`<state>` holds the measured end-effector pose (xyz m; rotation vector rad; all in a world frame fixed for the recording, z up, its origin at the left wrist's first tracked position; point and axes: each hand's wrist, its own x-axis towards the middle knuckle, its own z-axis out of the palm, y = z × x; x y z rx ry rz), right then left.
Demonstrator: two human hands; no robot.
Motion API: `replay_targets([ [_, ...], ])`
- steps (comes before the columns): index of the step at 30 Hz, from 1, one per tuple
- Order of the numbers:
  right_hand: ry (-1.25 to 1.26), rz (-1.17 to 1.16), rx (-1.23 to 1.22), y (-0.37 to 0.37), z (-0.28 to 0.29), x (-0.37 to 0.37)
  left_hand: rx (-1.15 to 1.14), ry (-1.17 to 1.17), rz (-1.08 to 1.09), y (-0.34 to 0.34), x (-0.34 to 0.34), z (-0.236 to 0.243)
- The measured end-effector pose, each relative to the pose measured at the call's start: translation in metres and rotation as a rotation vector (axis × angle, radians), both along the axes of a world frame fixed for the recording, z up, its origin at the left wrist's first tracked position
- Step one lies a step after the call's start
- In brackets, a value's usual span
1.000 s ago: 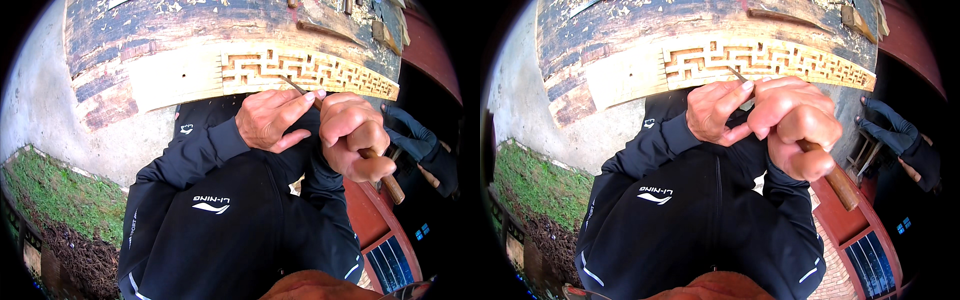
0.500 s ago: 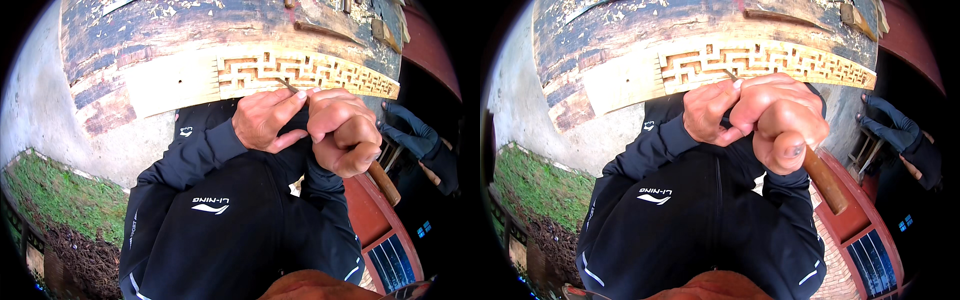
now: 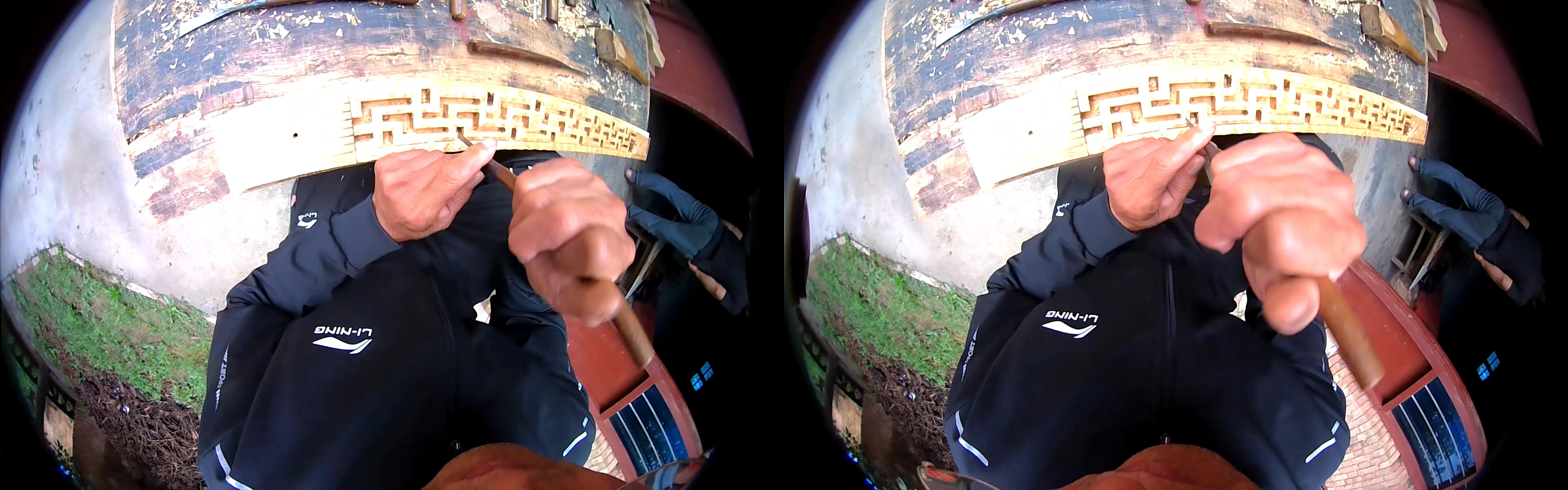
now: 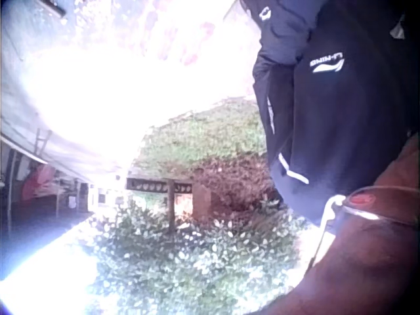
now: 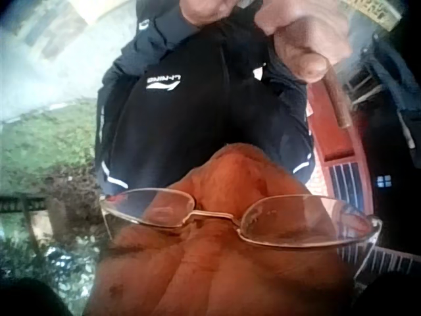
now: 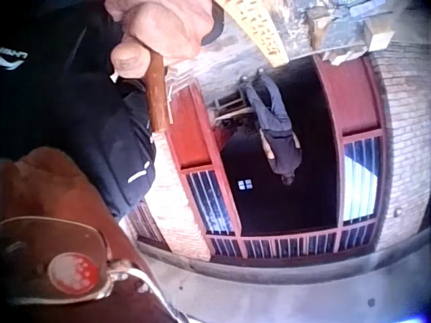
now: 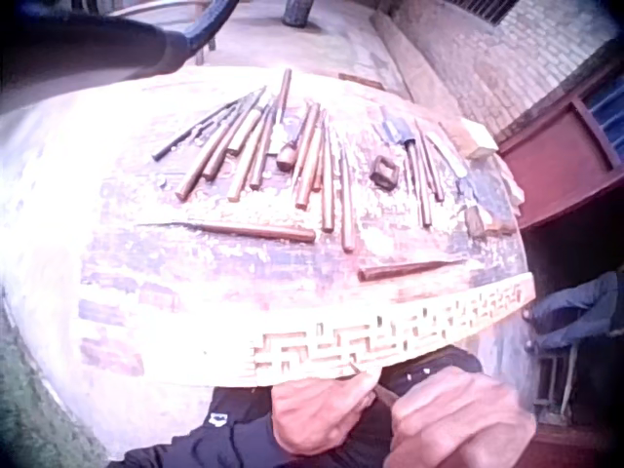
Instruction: The person carves a geometric pattern into a piece of wood using a small chisel, pushing the tool with their hands while bracing the wood on a workbench.
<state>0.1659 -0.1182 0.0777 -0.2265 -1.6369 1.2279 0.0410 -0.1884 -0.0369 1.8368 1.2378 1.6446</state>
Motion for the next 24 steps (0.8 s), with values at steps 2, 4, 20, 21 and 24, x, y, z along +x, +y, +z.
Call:
replay_targets([
  [2, 0.033, 0.006, 0.032, -0.006, -0.001, 0.0, 0.029, -0.006, -0.033, 0.003, -0.006, -0.002],
  [4, 0.095, -0.023, 0.034, -0.014, -0.008, 0.001, 0.006, -0.018, -0.109, 0.0, -0.013, -0.001],
  [20, 0.107, -0.217, 0.005, -0.032, -0.022, -0.004, -0.027, -0.017, -0.117, -0.004, -0.013, -0.009],
  [21, 0.087, -0.216, 0.007, -0.033, -0.022, -0.005, -0.035, -0.01, -0.106, -0.004, -0.013, -0.008],
  [24, 0.033, -0.208, 0.02, -0.032, -0.024, -0.002, -0.068, -0.005, -0.1, -0.003, -0.01, -0.005],
])
